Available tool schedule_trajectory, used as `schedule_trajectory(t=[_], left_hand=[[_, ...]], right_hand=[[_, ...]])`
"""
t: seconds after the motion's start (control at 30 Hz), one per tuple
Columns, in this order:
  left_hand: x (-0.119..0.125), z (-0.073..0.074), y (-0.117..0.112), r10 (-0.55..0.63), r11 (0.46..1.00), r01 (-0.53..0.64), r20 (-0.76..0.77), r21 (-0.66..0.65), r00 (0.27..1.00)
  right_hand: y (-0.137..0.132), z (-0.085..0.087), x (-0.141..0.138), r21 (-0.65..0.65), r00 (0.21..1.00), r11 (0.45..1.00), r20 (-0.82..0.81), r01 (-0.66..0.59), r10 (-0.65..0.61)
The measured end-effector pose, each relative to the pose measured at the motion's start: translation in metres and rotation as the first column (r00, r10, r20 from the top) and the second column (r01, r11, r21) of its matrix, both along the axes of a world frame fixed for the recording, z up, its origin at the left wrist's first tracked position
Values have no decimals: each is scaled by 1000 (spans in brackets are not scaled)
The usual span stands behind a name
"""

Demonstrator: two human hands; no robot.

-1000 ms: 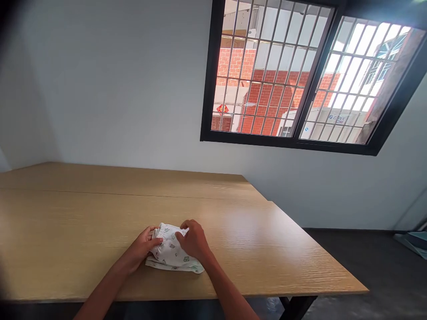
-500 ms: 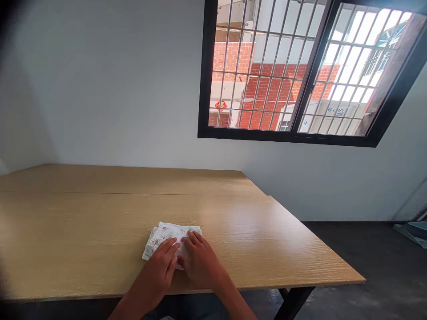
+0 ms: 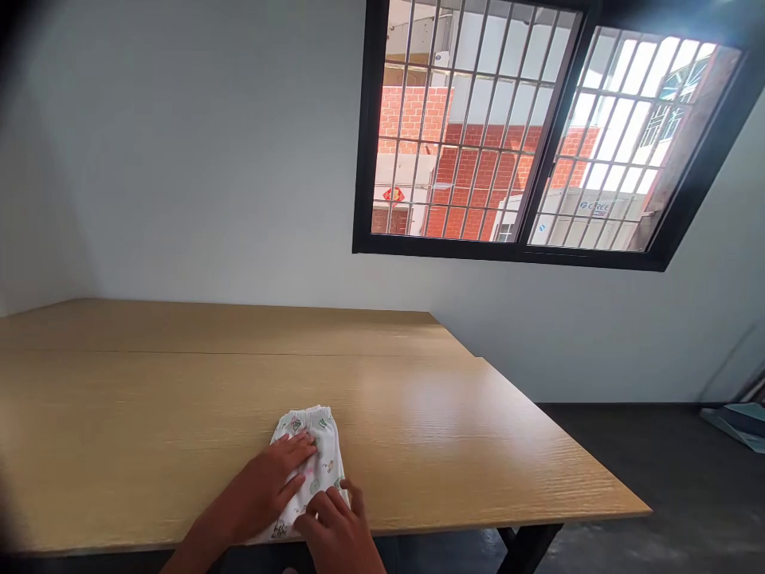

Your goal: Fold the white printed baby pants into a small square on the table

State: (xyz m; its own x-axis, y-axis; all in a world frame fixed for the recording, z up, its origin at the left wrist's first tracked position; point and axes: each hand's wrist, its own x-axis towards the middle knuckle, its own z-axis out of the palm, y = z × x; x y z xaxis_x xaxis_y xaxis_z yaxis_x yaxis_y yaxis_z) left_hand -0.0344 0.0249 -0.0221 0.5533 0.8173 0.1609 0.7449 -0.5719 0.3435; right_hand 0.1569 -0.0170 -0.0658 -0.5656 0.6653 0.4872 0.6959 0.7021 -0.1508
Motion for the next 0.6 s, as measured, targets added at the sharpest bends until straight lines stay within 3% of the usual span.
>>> schedule_trajectory(t=[0.1, 0.2, 0.33, 0.47, 0.6], left_hand=[[4, 3, -17, -31, 999, 31, 19, -24, 999], [12, -4, -22, -10, 999, 11, 7, -52, 1000], [14, -20, -17, 74, 997, -72, 50, -28, 996], [-4, -28, -18, 78, 996, -82, 86, 37, 993], [-24, -32, -19, 124, 992, -126, 74, 23, 990]], right_hand=[[2, 40, -6, -260, 966, 965, -257, -32, -37], [11, 63, -11, -442, 977, 896, -205, -37, -61], [28, 58, -14, -499, 998, 865, 55, 60, -38], [33, 52, -3, -455, 977, 868, 166, 197, -134], [29, 61, 7, -472, 958, 842, 235, 263, -167]])
